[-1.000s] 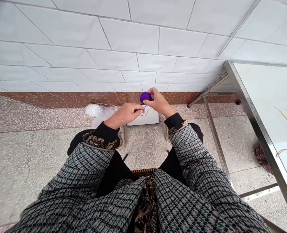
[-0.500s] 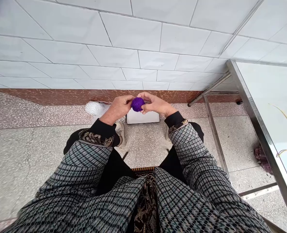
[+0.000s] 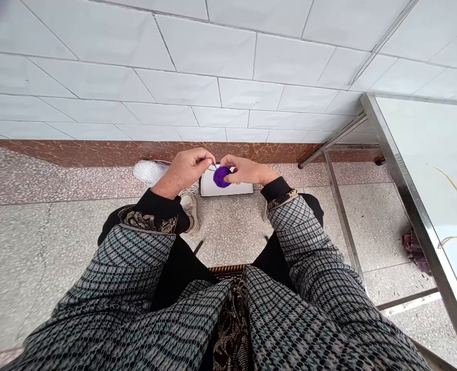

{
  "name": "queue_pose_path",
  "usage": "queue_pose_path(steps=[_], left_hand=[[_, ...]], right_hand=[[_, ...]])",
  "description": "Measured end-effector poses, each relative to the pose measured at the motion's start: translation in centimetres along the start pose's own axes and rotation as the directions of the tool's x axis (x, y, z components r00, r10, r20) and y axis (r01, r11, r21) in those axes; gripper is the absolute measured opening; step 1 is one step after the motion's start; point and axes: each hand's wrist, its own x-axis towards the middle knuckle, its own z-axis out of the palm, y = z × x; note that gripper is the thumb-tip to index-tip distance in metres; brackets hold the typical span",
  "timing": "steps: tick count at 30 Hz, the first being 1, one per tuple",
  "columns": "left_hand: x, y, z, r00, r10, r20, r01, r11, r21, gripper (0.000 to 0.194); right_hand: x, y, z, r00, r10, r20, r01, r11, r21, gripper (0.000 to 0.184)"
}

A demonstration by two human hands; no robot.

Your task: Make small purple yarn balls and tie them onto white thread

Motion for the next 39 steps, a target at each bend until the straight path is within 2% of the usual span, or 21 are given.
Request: queue_pose_path(steps=[2, 3, 5, 8, 10, 11, 13, 15, 17, 18, 19, 21, 23, 25, 28, 31, 33, 34, 36, 38, 39], left_hand=[[0.2, -0.3, -0.2, 0.999, -0.036, 0.002, 0.036, 0.999, -0.020, 0.019], [0.2, -0.4, -0.1, 0.999, -0.051, 0.020, 0.052, 0.998, -0.037, 0.019], [0.3, -0.4, 0.4, 0.994, -0.061, 0.088, 0.067, 0.995, -0.073, 0.019], [0.0, 0.0, 1.2, 0.974, -0.007, 0.225, 0.032, 0.993, -0.110, 0.019], [-0.3, 0.4, 1.3, 0.959, 0.041, 0.282, -0.010, 0.994, -0.110, 0.020], [-0.4, 0.6, 1.2, 0.957, 0.058, 0.284, -0.029, 0.994, -0.107, 0.020], [-0.4, 0.7, 0.8, 0.970, 0.071, 0.234, -0.050, 0.994, -0.095, 0.019], [-0.3, 0.5, 0.2, 0.989, 0.056, 0.140, -0.045, 0.996, -0.079, 0.019], [-0.1, 0.1, -0.1, 0.998, 0.013, 0.064, -0.010, 0.999, -0.051, 0.019], [0.0, -0.2, -0.2, 0.999, -0.013, 0.042, 0.015, 0.999, -0.038, 0.018], [0.1, -0.4, -0.1, 0.999, -0.036, 0.032, 0.037, 0.999, -0.028, 0.018], [0.2, -0.6, 0.3, 0.997, -0.055, 0.057, 0.057, 0.998, -0.026, 0.018], [0.0, -0.5, 0.9, 0.990, -0.030, 0.135, 0.035, 0.999, -0.037, 0.018], [-0.2, -0.1, 1.7, 0.971, 0.028, 0.236, -0.017, 0.999, -0.051, 0.019], [-0.4, 0.5, 2.3, 0.929, 0.116, 0.352, -0.096, 0.993, -0.075, 0.020], [-0.6, 0.8, 1.9, 0.929, 0.138, 0.343, -0.119, 0.990, -0.075, 0.020], [-0.6, 0.9, 1.2, 0.958, 0.117, 0.262, -0.106, 0.993, -0.054, 0.020], [-0.5, 0.8, 0.8, 0.971, 0.102, 0.214, -0.095, 0.995, -0.043, 0.020], [-0.5, 0.6, 0.1, 0.989, 0.072, 0.130, -0.070, 0.997, -0.018, 0.019], [-0.3, 0.3, -0.2, 0.996, 0.045, 0.083, -0.045, 0.999, -0.002, 0.018], [-0.3, 0.2, -0.3, 0.997, 0.029, 0.073, -0.029, 1.000, 0.000, 0.018]], right_hand=[[-0.5, -0.7, 0.0, 0.993, -0.091, 0.079, 0.073, 0.976, 0.205, 0.047], [-0.7, -0.9, -0.1, 0.989, -0.144, 0.034, 0.127, 0.946, 0.299, 0.053], [-0.7, -1.1, -0.4, 0.968, -0.205, -0.144, 0.247, 0.882, 0.402, 0.063], [0.0, -0.5, -0.8, 0.900, -0.178, -0.398, 0.327, 0.879, 0.347, 0.062], [0.6, 0.2, -0.9, 0.862, -0.124, -0.491, 0.264, 0.938, 0.226, 0.051], [0.8, 0.6, -0.9, 0.859, -0.087, -0.504, 0.185, 0.972, 0.146, 0.046], [0.8, 0.9, -0.7, 0.901, -0.028, -0.434, 0.016, 0.999, -0.031, 0.039], [0.4, 0.7, -0.6, 0.976, 0.007, -0.218, -0.043, 0.986, -0.163, 0.038], [-0.3, -0.1, -0.5, 0.999, -0.025, 0.045, 0.030, 0.993, -0.118, 0.043], [-0.6, -0.5, -0.5, 0.990, -0.077, 0.117, 0.081, 0.996, -0.024, 0.046], [-0.9, -0.9, -0.6, 0.983, -0.138, 0.122, 0.128, 0.988, 0.088, 0.050], [-1.2, -1.5, -0.9, 0.976, -0.212, -0.045, 0.216, 0.940, 0.264, 0.057], [-1.1, -1.5, -1.3, 0.945, -0.188, -0.267, 0.269, 0.911, 0.313, 0.062], [-0.5, -1.0, -1.5, 0.908, -0.125, -0.399, 0.260, 0.916, 0.305, 0.062], [0.5, 0.2, -1.4, 0.884, -0.027, -0.466, 0.175, 0.944, 0.278, 0.052], [1.0, 0.7, -0.9, 0.878, 0.029, -0.477, 0.058, 0.984, 0.167, 0.041], [0.7, 0.5, -0.7, 0.909, 0.046, -0.414, -0.023, 0.998, 0.060, 0.037], [0.5, 0.3, -0.7, 0.940, 0.059, -0.337, -0.059, 0.998, 0.009, 0.036], [-0.2, -0.2, -0.8, 0.992, 0.078, -0.099, -0.083, 0.995, -0.048, 0.036], [-0.9, -0.7, -0.9, 0.989, 0.018, 0.145, -0.022, 0.999, 0.026, 0.039], [-1.2, -0.9, -1.0, 0.979, -0.050, 0.199, 0.028, 0.993, 0.115, 0.043]])
